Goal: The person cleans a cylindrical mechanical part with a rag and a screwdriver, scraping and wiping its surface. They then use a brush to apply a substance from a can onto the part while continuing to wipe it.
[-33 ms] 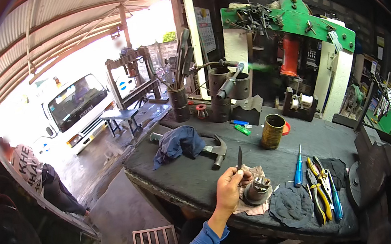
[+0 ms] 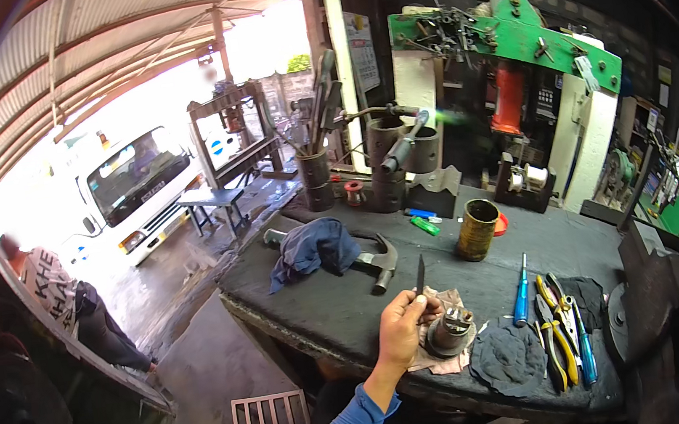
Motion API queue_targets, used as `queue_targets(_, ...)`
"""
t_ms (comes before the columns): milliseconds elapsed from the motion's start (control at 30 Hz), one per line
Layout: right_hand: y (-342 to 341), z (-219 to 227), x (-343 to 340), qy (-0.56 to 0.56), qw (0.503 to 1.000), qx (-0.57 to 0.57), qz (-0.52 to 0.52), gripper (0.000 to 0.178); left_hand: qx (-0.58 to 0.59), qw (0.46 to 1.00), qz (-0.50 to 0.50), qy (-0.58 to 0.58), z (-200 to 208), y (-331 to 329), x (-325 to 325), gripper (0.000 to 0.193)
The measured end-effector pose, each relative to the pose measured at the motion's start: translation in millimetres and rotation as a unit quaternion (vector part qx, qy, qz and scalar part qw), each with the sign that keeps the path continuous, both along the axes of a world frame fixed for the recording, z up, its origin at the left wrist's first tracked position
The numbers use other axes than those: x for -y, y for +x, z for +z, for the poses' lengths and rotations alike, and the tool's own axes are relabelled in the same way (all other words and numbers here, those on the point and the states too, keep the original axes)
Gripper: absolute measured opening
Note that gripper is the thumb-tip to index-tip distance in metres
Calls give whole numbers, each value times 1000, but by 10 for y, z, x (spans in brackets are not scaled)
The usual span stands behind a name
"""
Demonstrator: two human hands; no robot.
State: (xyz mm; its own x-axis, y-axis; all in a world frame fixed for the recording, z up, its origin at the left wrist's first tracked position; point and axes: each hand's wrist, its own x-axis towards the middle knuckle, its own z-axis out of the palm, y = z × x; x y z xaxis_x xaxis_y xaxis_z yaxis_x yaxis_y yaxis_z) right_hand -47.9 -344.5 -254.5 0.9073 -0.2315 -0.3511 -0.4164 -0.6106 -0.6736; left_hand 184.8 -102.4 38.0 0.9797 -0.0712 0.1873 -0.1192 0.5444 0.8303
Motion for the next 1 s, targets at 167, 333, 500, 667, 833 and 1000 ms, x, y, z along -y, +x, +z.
queue_targets(167,-43,143,75,-11,1000,3,14,46,5,1000,-27,-6,-60,54,174,22)
queue_targets(333,78,68,42,22,999,0,37,43,2,1000,-22,0,-21,62,36,21)
queue_targets(500,54,107,40,-5,999,-3,32,41,9,999,-31,-14,-4,67,55,21)
queue_targets(667,75,202,31,4,999,-13,35,41,18,1000,-20,2,-25,81,59,21)
queue_targets(833,79,233,21,48,998,-47,-3,42,8,1000,-24,-12,-36,84,68,22)
queue_targets(1000,52,299,-7,25,1000,4,19,45,13,999,-27,-12,-50,92,60,21)
